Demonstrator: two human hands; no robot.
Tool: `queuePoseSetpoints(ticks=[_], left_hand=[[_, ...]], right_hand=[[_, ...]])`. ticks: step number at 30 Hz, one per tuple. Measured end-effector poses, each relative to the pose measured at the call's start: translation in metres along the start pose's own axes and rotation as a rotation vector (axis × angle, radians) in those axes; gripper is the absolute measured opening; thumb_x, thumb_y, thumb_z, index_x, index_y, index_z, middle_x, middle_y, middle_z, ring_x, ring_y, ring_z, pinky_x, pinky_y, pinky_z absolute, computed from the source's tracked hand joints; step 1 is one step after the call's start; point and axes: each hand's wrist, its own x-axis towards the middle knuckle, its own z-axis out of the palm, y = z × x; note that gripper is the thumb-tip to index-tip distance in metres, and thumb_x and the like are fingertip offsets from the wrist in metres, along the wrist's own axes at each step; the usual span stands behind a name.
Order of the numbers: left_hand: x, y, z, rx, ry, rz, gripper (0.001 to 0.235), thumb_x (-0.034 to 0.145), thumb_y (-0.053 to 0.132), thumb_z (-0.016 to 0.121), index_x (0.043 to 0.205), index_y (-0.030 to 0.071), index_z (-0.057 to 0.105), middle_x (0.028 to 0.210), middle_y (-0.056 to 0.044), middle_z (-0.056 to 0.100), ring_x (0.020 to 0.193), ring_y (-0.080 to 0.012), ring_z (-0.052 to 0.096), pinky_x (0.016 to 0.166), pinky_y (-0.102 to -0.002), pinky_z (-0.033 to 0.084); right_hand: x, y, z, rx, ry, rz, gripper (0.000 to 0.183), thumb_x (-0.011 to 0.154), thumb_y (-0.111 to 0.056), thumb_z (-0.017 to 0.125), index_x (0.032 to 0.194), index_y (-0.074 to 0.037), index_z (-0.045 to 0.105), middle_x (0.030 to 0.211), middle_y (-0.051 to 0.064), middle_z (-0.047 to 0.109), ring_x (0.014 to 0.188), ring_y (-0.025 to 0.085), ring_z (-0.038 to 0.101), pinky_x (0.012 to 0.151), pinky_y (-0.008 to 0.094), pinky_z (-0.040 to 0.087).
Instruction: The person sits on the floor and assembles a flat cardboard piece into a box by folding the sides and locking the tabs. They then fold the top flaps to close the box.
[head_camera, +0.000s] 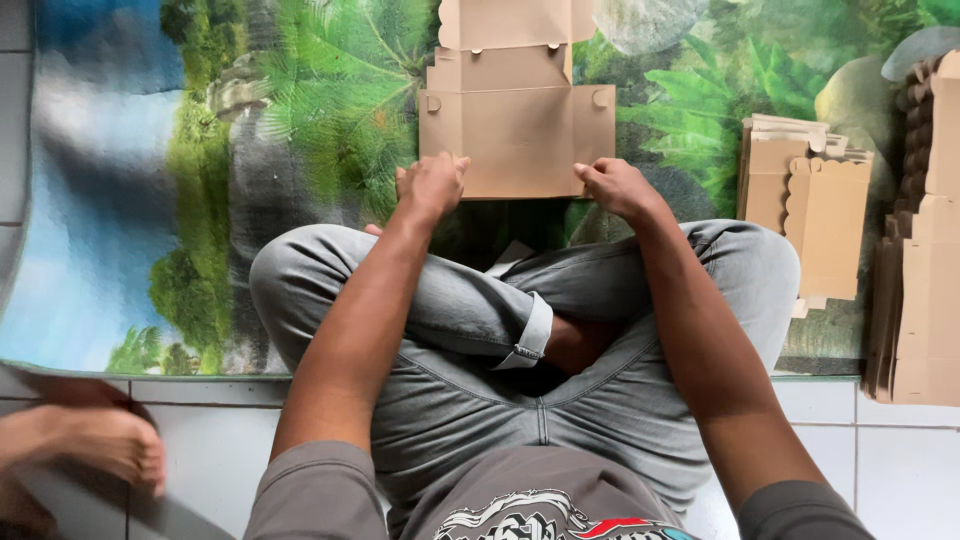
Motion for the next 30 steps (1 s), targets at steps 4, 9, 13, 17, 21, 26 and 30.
queuePoseSetpoints(ticks=[4,9,13,17,21,26,30], left_hand=[[-0.022,0.037,-0.018,0.157,0.400,0.136,0.070,0.103,0.058,0.055,0.145,0.002,0.050,0.131,-0.019,0.062,0.124,-0.0380,0.062,0.106,-0.058,0.044],[-0.052,0.077,-0.009,0.004,0.243,0.609,0.067,0.095,0.063,0.061,0.125,0.002,0.063,0.119,-0.026,0.068,0.115,-0.0473,0.066,0.101,-0.060,0.050],[-0.016,0.064,0.040,0.209,0.170,0.616,0.030,0.087,0.048,0.073,0.103,0.024,0.066,0.097,-0.005,0.072,0.098,-0.0300,0.073,0.083,-0.047,0.058],[-0.025,0.065,0.017,0.078,-0.042,0.491,0.032,0.082,0.058,0.066,0.095,0.030,0.072,0.094,-0.007,0.077,0.096,-0.0323,0.076,0.078,-0.049,0.061],[-0.059,0.098,-0.022,0.015,-0.093,0.446,0.059,0.081,0.072,0.060,0.099,0.017,0.073,0.102,-0.022,0.076,0.104,-0.0404,0.074,0.084,-0.052,0.059],[-0.035,0.119,0.013,-0.274,-0.023,0.298,0.047,0.076,0.070,0.068,0.090,0.026,0.073,0.094,-0.012,0.077,0.101,-0.0347,0.076,0.079,-0.049,0.061],[-0.051,0.132,-0.013,-0.390,-0.106,0.223,0.035,0.076,0.055,0.071,0.092,0.025,0.077,0.100,-0.011,0.079,0.109,-0.0343,0.074,0.088,-0.049,0.061]], right_hand=[[-0.010,-0.005,-0.002,0.044,0.096,0.005,0.056,0.086,-0.076,0.066,0.107,-0.025,0.078,0.102,0.012,0.076,0.112,0.034,0.069,0.092,0.048,0.054],[-0.030,-0.022,-0.008,0.072,0.143,-0.007,0.056,0.086,-0.071,0.069,0.108,-0.021,0.079,0.100,0.014,0.077,0.111,0.036,0.070,0.092,0.048,0.054],[-0.036,-0.026,-0.012,0.094,0.093,-0.042,0.053,0.088,-0.068,0.070,0.103,-0.018,0.080,0.087,0.012,0.076,0.100,0.032,0.073,0.085,0.045,0.054],[-0.028,-0.019,-0.003,0.133,0.035,-0.052,0.057,0.087,-0.065,0.072,0.103,-0.011,0.080,0.081,0.016,0.075,0.093,0.032,0.073,0.080,0.046,0.053],[-0.014,-0.006,0.009,0.198,-0.023,-0.070,0.053,0.087,-0.061,0.072,0.094,-0.009,0.080,0.074,0.010,0.074,0.079,0.021,0.073,0.075,0.034,0.052],[-0.006,0.001,0.008,0.199,0.058,-0.058,0.055,0.081,-0.063,0.081,0.089,-0.010,0.076,0.078,0.011,0.070,0.080,0.026,0.069,0.070,0.037,0.051],[-0.007,0.000,0.006,0.201,0.097,-0.055,0.056,0.078,-0.063,0.084,0.088,-0.009,0.074,0.077,0.012,0.069,0.082,0.027,0.067,0.072,0.037,0.050]])
